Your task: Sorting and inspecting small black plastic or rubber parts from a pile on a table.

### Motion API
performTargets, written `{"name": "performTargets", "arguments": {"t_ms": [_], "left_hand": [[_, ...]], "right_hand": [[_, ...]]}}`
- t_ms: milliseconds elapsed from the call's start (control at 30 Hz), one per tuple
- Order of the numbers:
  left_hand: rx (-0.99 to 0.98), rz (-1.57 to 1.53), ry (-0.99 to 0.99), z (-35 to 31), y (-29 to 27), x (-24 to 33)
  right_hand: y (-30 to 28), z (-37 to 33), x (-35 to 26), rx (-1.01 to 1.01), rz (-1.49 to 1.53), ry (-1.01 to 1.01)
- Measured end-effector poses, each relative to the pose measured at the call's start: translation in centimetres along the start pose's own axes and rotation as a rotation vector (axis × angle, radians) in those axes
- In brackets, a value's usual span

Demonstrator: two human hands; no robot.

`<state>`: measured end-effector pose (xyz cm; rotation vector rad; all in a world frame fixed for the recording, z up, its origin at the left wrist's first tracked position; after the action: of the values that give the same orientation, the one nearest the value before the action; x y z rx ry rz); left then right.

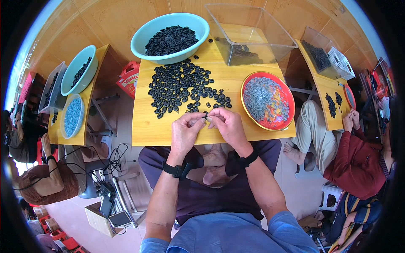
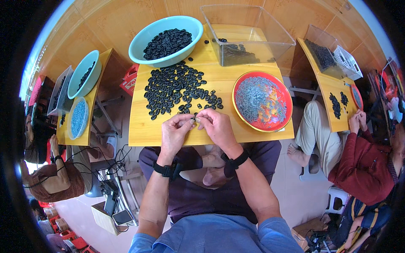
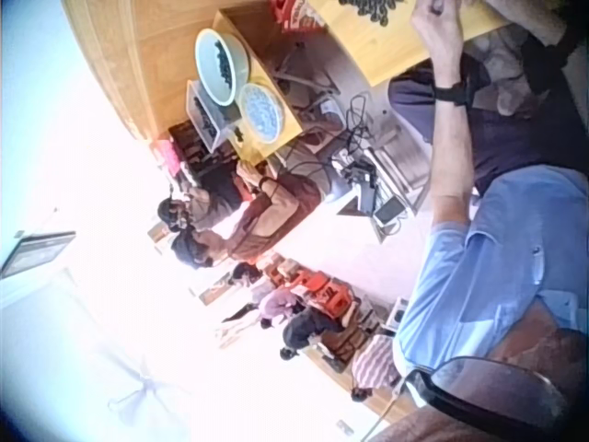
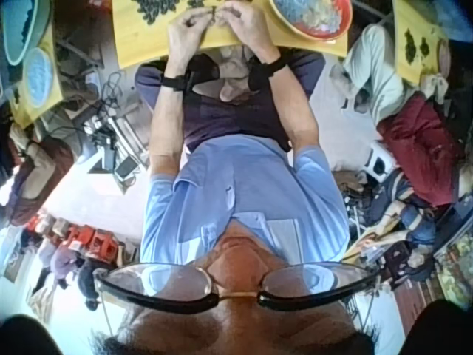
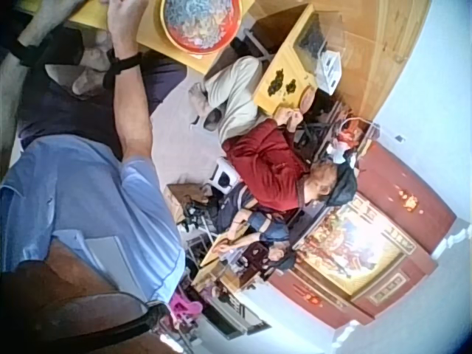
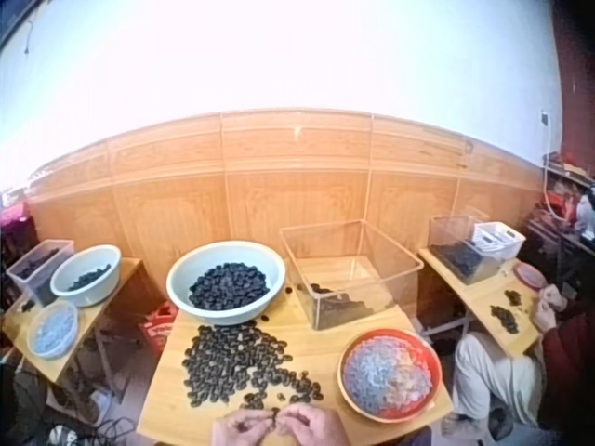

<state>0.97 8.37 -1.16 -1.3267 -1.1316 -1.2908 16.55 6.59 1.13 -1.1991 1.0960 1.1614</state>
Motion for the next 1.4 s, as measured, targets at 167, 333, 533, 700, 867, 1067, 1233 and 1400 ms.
{"name": "performTargets", "arguments": {"t_ms": [167, 333, 533, 700, 867, 1067, 1233, 1400], "left_hand": [[0.010, 0.010, -0.006, -0.1, -0.2, 0.2], [0.022, -0.014, -0.021, -0.1, -0.3, 0.2], [0.036, -0.021, -0.018, -0.2, -0.2, 0.3], [0.047, -0.014, -0.013, -0.2, -0.3, 0.6], [0.053, -0.039, -0.044, -0.2, -0.4, 0.7], [0.041, -0.052, -0.044, -0.1, -0.3, 0.5], [0.067, -0.094, -0.023, 0.0, -0.6, 0.3], [0.191, -0.309, 0.031, 0.1, -1.6, 0.0]], "right_hand": [[0.4, 0.0, -0.5, -0.006, -0.081, -0.019], [0.5, 0.0, -0.8, -0.011, -0.101, -0.022], [0.7, 0.2, -0.8, -0.016, -0.125, -0.023], [0.7, 0.4, -0.9, -0.006, -0.130, -0.034], [0.3, 0.4, 0.1, -0.009, 0.078, 0.006], [0.2, 0.4, 0.4, -0.063, 0.069, 0.017], [-0.4, 0.4, 0.5, 0.016, 0.001, 0.010], [-0.5, 0.3, 0.4, 0.084, -0.091, 0.004]]}}
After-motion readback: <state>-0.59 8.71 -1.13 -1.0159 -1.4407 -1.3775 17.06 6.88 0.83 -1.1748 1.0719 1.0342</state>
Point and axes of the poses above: each hand's wrist, its own z-axis towards the middle knuckle, its own y-axis out of the palm, x = y × z, the point moved 9 cm from there along z, towards the middle knuckle
